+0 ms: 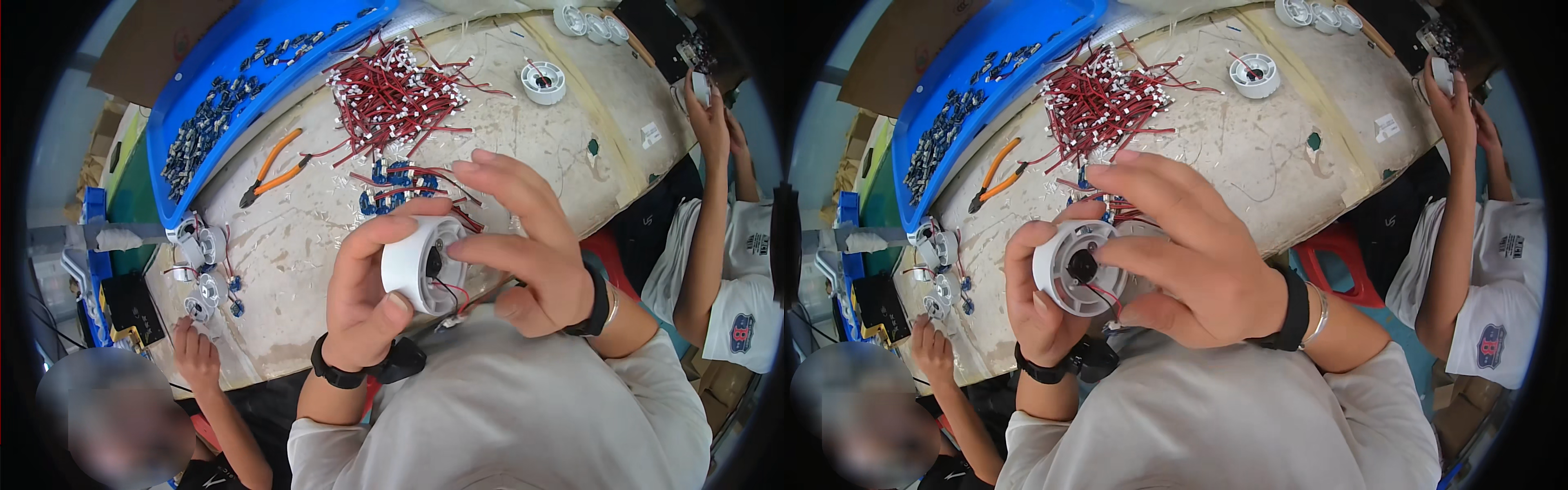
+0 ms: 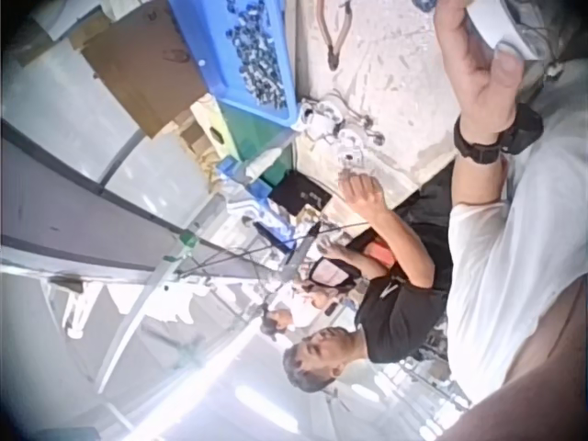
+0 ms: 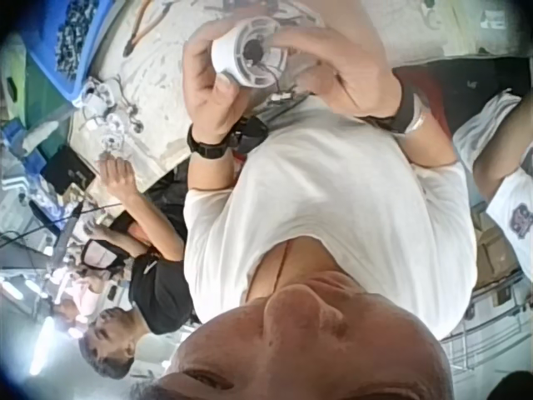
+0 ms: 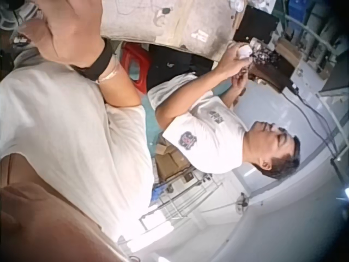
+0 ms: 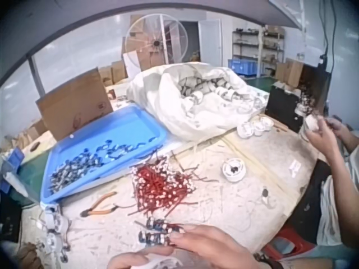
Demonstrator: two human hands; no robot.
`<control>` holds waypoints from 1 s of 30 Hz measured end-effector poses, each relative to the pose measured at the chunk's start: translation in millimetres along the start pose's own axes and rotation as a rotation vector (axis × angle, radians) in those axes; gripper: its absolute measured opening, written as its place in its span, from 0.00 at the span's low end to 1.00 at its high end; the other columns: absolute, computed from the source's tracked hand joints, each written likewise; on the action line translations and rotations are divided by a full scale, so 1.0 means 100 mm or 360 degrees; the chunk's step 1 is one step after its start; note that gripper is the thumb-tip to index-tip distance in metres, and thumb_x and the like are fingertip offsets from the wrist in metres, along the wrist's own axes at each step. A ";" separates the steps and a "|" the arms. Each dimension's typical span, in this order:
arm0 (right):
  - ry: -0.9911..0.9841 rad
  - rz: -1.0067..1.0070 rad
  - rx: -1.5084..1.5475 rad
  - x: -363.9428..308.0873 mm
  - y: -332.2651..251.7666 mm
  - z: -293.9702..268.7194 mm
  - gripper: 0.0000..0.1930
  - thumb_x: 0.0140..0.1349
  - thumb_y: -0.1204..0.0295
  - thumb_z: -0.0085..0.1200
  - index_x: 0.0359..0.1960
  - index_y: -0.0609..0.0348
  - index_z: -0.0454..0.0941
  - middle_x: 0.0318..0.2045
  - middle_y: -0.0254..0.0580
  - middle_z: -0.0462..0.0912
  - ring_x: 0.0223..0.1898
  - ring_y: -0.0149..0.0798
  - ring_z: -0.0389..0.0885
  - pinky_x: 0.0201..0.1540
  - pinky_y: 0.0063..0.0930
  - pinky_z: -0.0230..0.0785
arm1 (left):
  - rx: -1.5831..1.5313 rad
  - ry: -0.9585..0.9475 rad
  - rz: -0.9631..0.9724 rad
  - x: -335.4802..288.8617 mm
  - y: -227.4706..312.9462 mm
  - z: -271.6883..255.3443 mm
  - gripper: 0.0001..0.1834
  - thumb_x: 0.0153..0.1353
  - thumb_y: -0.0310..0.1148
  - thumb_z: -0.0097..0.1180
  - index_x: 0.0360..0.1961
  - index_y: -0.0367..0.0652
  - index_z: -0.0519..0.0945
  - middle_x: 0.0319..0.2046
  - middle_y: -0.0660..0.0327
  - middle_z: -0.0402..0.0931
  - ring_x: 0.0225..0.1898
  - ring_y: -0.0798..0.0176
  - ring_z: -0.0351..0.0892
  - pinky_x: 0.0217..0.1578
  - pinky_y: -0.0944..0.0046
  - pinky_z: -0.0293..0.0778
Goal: Assembling small electronic circuit boards with wires into white plastic module housings.
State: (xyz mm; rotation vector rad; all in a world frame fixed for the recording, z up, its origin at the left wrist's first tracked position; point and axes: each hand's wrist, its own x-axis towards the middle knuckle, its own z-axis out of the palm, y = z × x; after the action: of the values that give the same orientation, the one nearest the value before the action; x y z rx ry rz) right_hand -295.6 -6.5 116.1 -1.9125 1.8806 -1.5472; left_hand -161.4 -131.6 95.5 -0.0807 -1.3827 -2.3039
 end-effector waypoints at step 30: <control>0.0220 0.0673 -0.0274 -0.40 0.41 -0.54 0.08 0.56 0.73 0.46 0.22 0.64 0.68 0.46 0.49 0.71 0.47 0.40 0.68 0.49 0.29 0.57 | 0.3897 0.0497 -0.0141 -0.41 1.08 -1.80 0.24 0.43 0.43 0.56 0.39 0.36 0.72 0.41 0.51 0.72 0.49 0.46 0.67 0.49 0.48 0.59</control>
State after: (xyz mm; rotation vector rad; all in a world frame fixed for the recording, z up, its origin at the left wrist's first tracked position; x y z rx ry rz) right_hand -350.5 44.5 93.7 -1.3566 2.3506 -1.4505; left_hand -49.3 -313.1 84.3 0.9204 -2.6713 0.5300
